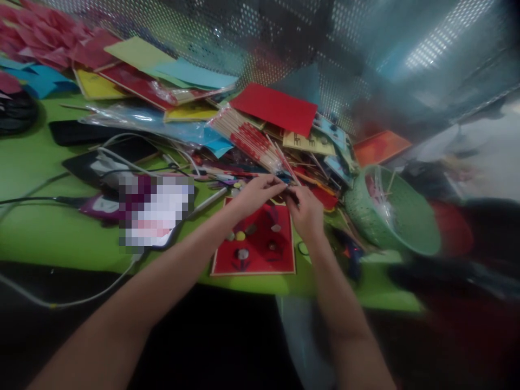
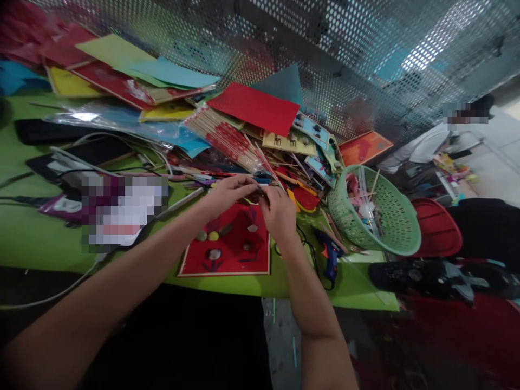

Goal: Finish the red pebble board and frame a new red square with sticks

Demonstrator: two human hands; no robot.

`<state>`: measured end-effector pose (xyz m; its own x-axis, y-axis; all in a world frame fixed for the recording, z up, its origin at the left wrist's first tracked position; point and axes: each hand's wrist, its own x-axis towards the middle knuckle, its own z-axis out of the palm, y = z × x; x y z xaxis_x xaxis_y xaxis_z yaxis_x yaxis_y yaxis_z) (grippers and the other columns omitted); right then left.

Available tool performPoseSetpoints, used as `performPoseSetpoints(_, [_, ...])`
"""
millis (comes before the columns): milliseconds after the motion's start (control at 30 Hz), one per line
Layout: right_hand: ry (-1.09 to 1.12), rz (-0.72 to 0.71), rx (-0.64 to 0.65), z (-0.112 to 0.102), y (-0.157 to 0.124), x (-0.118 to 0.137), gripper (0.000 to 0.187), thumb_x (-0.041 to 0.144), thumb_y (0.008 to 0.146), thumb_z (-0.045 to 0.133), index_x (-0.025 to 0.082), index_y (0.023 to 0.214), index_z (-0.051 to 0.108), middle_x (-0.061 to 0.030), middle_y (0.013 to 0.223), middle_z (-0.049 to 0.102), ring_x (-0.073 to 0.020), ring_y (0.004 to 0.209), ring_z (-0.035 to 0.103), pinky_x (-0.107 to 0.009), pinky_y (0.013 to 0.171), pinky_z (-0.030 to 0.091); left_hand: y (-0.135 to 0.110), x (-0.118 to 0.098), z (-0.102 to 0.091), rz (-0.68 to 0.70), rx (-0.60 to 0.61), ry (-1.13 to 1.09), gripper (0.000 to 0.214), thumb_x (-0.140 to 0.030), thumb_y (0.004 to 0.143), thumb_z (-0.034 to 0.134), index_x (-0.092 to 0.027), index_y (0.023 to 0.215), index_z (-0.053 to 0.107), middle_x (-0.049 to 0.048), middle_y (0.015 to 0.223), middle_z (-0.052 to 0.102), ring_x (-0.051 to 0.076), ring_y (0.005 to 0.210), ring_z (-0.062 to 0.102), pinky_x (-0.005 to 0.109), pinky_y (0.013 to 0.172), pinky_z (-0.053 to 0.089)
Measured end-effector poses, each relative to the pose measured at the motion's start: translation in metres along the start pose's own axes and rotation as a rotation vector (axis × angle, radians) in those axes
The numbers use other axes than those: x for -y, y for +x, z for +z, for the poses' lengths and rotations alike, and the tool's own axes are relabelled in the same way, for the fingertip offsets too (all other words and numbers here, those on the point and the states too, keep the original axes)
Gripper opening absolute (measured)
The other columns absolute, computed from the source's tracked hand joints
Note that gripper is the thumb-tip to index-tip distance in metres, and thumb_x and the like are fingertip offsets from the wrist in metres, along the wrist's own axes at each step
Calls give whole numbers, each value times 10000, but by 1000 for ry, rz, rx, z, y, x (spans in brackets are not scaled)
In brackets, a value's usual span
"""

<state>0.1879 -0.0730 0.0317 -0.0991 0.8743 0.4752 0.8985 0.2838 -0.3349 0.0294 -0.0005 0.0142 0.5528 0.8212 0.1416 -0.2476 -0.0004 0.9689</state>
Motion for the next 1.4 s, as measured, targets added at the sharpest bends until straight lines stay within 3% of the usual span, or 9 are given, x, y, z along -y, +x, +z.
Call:
performPoseSetpoints(67, [1, 22, 10, 2, 0, 0, 184, 339, 977, 541, 206, 976, 668, -82, 954, 713, -237, 897, 645, -335, 788, 463, 1, -3, -6, 21, -10, 72, 143, -263, 809, 700, -147, 870, 643, 13, 752, 680, 127, 695, 648, 257, 686, 524])
performPoseSetpoints(167, [27, 72, -5, 2, 2, -1, 206, 384, 961, 579, 216, 874, 661, -50, 863, 697, -216, 814, 639, -314, 734, 451, 4, -9, -25, 68, -145, 222, 171, -232, 765, 721, -152, 885, 629, 5, 769, 660, 125, 690, 614, 249, 658, 493])
performPoseSetpoints(300, [71, 105, -32, 2, 5, -10, 181, 357, 962, 569, 220, 915, 678, -56, 940, 711, -219, 862, 656, -316, 758, 472, 6, -16, -55, 173, -293, 533, 213, -143, 701, 688, -147, 911, 653, 18, 841, 669, 143, 746, 600, 265, 713, 482])
performPoseSetpoints(467, [89, 77, -18, 8, 6, -23, 173, 241, 935, 566, 213, 1032, 706, -77, 1060, 721, -238, 970, 669, -342, 844, 506, 2, -17, -66, 110, -209, 940, 262, -97, 694, 607, -161, 921, 721, 29, 832, 696, 183, 777, 614, 294, 754, 470])
performPoseSetpoints(700, [18, 16, 124, 21, 24, -23, 333, 133, 896, 560, 232, 1184, 694, -80, 1190, 680, -249, 1119, 635, -376, 987, 496, 5, -16, -67, 22, -85, 1133, 285, -122, 713, 605, -191, 919, 788, 58, 945, 751, 228, 893, 672, 310, 839, 486])
performPoseSetpoints(867, [-96, 39, 213, 35, 32, -15, 383, 93, 840, 603, 231, 1190, 680, -95, 1194, 670, -281, 1112, 617, -417, 962, 500, 8, -10, -72, 37, -90, 1089, 238, -199, 681, 695, -213, 897, 794, 39, 846, 736, 225, 814, 658, 309, 779, 478])
performPoseSetpoints(1100, [-132, 44, 160, 42, 32, -16, 221, 82, 842, 539, 191, 980, 671, -118, 1034, 700, -270, 974, 627, -395, 886, 490, 6, -11, -63, 120, -197, 927, 171, -174, 691, 699, -229, 832, 779, 36, 834, 731, 223, 824, 647, 311, 803, 472])
performPoseSetpoints(1267, [101, 108, 84, 40, 31, -27, 104, 152, 824, 584, 204, 878, 656, -72, 934, 718, -239, 920, 644, -386, 877, 498, 5, -13, -53, 105, -194, 893, 163, -191, 730, 687, -203, 865, 778, 44, 861, 745, 216, 830, 659, 310, 817, 476])
performPoseSetpoints(1400, [533, 334, 10, 34, 30, -36, 116, 267, 762, 677, 191, 840, 639, -21, 790, 699, -197, 758, 653, -357, 752, 535, 8, -3, -46, 51, -116, 668, 231, -222, 741, 697, -178, 957, 766, 40, 861, 760, 195, 821, 681, 287, 775, 498])
